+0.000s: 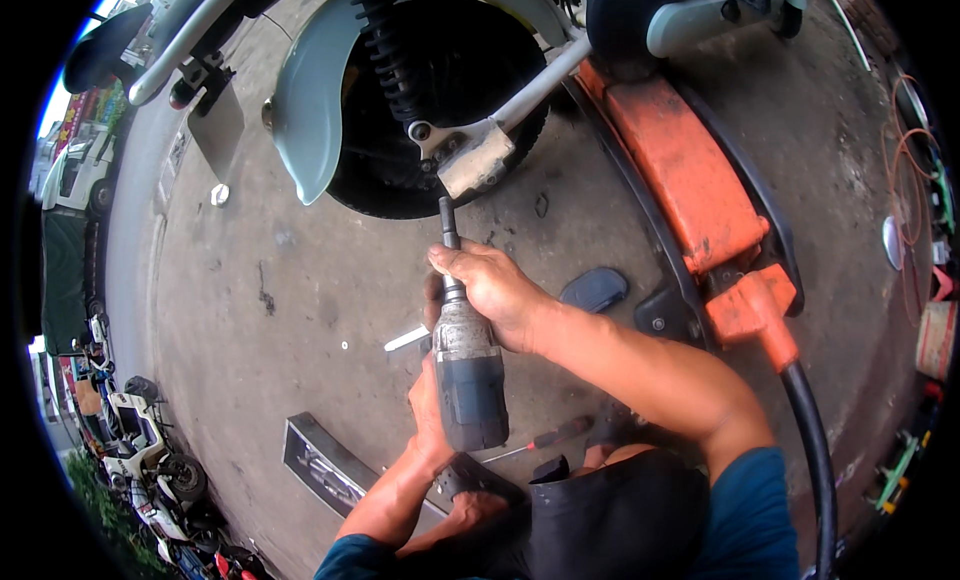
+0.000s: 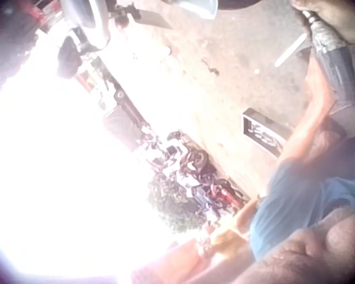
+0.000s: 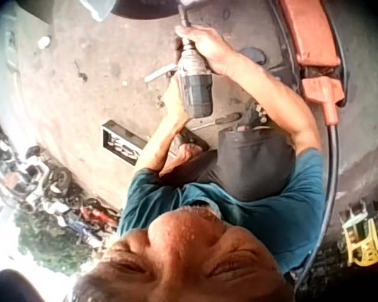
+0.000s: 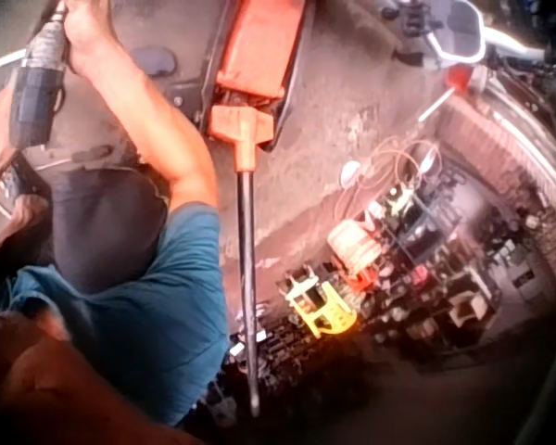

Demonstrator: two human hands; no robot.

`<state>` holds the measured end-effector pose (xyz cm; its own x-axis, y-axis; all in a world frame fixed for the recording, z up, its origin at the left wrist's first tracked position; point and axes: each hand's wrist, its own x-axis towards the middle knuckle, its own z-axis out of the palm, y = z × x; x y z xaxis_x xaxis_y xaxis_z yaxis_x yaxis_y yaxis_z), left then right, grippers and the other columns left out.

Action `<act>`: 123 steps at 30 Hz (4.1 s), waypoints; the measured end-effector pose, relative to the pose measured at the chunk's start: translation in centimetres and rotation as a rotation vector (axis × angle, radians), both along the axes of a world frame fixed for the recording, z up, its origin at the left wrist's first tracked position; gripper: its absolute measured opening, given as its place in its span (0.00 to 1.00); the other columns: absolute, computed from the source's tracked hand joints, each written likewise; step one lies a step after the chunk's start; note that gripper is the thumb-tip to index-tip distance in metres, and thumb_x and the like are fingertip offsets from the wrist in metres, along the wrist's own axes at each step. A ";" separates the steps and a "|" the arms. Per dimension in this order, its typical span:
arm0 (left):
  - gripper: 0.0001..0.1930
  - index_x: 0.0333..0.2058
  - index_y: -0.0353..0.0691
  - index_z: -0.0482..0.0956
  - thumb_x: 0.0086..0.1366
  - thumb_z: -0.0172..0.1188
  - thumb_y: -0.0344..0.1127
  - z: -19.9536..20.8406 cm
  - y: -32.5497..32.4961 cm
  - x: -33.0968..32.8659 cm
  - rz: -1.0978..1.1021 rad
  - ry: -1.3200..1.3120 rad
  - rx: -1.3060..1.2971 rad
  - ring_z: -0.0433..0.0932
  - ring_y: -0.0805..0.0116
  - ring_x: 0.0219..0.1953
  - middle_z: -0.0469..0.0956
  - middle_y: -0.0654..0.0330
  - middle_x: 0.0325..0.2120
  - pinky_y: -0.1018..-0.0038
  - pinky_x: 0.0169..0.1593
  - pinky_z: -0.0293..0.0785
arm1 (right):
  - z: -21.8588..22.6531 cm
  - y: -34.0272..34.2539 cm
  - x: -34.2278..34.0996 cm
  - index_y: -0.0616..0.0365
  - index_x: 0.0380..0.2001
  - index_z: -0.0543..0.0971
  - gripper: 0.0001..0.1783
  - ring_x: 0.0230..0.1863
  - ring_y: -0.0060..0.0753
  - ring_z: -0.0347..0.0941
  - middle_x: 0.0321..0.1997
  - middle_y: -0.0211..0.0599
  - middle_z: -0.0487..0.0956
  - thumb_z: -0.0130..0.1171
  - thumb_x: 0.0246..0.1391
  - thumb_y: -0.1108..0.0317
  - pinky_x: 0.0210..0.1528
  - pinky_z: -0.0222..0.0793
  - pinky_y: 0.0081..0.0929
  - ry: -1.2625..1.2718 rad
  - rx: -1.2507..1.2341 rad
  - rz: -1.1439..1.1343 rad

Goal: The person repairs the rear wheel area of a light blue scooter. They use a screwdriver to tighten bolts on a metal bracket and a plastic cover, then switch to a power drill to secure the components. Finally, they use an air hose to inflate the rear tire.

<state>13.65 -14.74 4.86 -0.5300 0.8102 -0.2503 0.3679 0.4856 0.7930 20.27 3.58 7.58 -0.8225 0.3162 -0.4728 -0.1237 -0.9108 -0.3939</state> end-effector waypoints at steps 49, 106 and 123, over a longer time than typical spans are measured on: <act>0.19 0.44 0.36 0.72 0.54 0.67 0.29 -0.2 8.5 2.8 0.074 -0.004 0.232 0.81 0.63 0.30 0.80 0.56 0.30 0.71 0.33 0.76 | -3.4 6.7 -0.9 0.64 0.45 0.73 0.24 0.30 0.40 0.77 0.28 0.40 0.78 0.46 0.66 0.51 0.36 0.77 0.36 0.179 -0.111 0.110; 0.21 0.46 0.36 0.74 0.54 0.69 0.30 1.5 8.9 1.5 0.171 -0.578 0.197 0.79 0.74 0.36 0.80 0.59 0.37 0.76 0.40 0.77 | -1.3 6.6 -1.5 0.66 0.47 0.71 0.25 0.31 0.32 0.78 0.32 0.44 0.79 0.47 0.66 0.50 0.35 0.76 0.28 0.063 0.049 0.029; 0.21 0.44 0.39 0.74 0.51 0.70 0.32 2.0 4.6 1.2 -0.027 0.004 0.199 0.80 0.64 0.33 0.79 0.57 0.34 0.70 0.37 0.77 | 0.7 2.4 -0.4 0.63 0.45 0.70 0.23 0.35 0.40 0.80 0.34 0.47 0.79 0.46 0.66 0.51 0.38 0.78 0.34 0.191 0.002 0.029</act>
